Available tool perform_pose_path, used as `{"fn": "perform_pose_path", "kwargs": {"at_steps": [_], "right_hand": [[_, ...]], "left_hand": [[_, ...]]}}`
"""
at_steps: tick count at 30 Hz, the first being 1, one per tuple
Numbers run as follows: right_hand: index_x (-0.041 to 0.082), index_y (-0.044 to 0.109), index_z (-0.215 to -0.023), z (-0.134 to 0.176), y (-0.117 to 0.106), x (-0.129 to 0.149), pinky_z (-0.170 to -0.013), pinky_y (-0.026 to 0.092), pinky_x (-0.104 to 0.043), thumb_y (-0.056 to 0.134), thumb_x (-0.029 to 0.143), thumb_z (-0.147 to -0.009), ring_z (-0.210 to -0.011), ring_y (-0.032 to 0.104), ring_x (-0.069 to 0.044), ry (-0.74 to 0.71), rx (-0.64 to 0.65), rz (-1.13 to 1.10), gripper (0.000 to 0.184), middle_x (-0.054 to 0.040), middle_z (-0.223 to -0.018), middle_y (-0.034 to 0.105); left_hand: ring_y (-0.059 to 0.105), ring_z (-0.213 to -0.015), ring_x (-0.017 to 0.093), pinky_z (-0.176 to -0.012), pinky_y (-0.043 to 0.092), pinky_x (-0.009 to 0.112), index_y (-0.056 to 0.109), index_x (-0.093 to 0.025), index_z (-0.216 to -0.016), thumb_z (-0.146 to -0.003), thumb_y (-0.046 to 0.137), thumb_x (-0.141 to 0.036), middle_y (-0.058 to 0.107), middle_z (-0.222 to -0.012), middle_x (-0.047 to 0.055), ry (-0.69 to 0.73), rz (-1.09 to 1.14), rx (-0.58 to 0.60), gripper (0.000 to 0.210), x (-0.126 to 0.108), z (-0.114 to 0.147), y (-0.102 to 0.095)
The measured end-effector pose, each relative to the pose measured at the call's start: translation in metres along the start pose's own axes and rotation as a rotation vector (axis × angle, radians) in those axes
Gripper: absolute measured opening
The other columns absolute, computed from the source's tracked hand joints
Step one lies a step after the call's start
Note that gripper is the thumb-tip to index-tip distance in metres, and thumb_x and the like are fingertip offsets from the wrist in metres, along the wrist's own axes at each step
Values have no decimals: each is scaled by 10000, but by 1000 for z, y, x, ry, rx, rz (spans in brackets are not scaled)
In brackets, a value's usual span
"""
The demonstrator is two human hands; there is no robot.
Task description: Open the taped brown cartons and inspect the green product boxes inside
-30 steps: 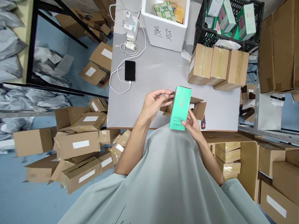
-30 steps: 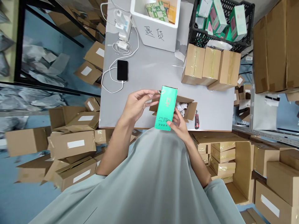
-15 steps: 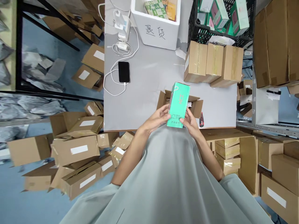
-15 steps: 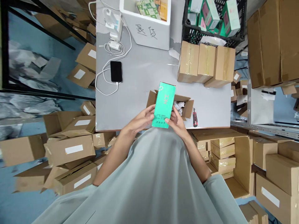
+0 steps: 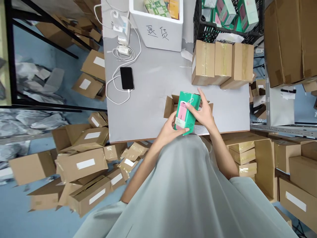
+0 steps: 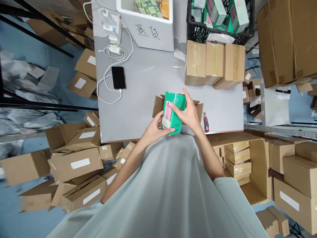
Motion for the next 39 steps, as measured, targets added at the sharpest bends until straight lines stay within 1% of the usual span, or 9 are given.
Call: {"fn": "perform_pose_path", "kwargs": {"at_steps": [4,7,12,18,20,24,28,34,39], "right_hand": [[359,586,-1606,-18,-6,6,-1153,643,-540,816,728,-939,-1401,690,-361,-47,-20,44,796,-79,-1545,705],[336,607,-1551,-20,-6,3,-1101,657,-542,758,758,-963,-1294,734,-343,-45,-4,-44,739,-87,-1437,744],[340,607,-1532,-18,-3,-2,-1120,638,-546,733,831,-939,-1321,713,-340,-27,4,-123,779,-91,-1452,741],[340,644,-1519,-20,-16,-9,-1104,647,-531,814,813,-885,-1296,743,-341,-19,5,-103,810,-89,-1494,727],[342,603,-1556,-21,-20,-15,-1064,668,-524,856,814,-849,-1238,769,-335,7,-9,-118,887,-101,-1479,737],[349,520,-1596,-23,-20,-32,-990,698,-512,894,855,-774,-1168,789,-332,84,-60,-177,1035,-101,-1380,794],[364,521,-1569,-22,-18,-40,-954,702,-505,871,883,-761,-1159,786,-326,100,-93,-210,1022,-86,-1350,812],[362,509,-1581,-16,-22,-34,-1055,671,-517,864,885,-765,-1253,756,-332,64,-54,-215,1032,-89,-1385,788],[367,449,-1641,12,-17,-8,-1047,679,-513,905,792,-810,-1304,737,-359,-24,-112,-160,1039,-128,-1545,668]], "left_hand": [[634,-1524,382,-1172,611,494,536,-303,-1665,-781,1020,-533,655,-1645,159,-46,91,51,1034,3,5,-10],[670,-1482,394,-1160,621,495,659,-281,-1556,-777,1011,-588,703,-1589,164,-120,219,96,909,7,6,-22],[783,-1289,403,-1043,674,499,780,-217,-1369,-733,1032,-617,808,-1394,188,-263,297,161,792,15,6,-27],[734,-1372,376,-1104,648,477,739,-218,-1375,-709,1055,-584,771,-1471,171,-164,189,45,823,13,7,-24],[715,-1397,368,-1091,661,473,724,-225,-1386,-761,1020,-604,749,-1505,166,-116,163,20,789,6,8,-22],[720,-1386,354,-1041,697,482,728,-228,-1374,-881,925,-636,766,-1466,155,-127,179,48,670,-10,9,-16],[738,-1360,352,-1067,695,513,725,-227,-1333,-846,968,-598,780,-1433,147,-183,182,66,659,-11,2,-12],[789,-1265,329,-1003,721,513,688,-284,-1359,-825,996,-572,792,-1389,109,-329,181,179,681,3,-5,-13],[836,-1105,291,-1015,690,473,705,-261,-1440,-924,835,-763,814,-1354,134,-329,240,174,732,7,-12,-17]]}}
Point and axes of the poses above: each hand's wrist, its own z-axis away from the middle knuckle, its own y-axis out of the palm, x = y × z, the point moved 1 cm from there along -z, towards the middle knuckle
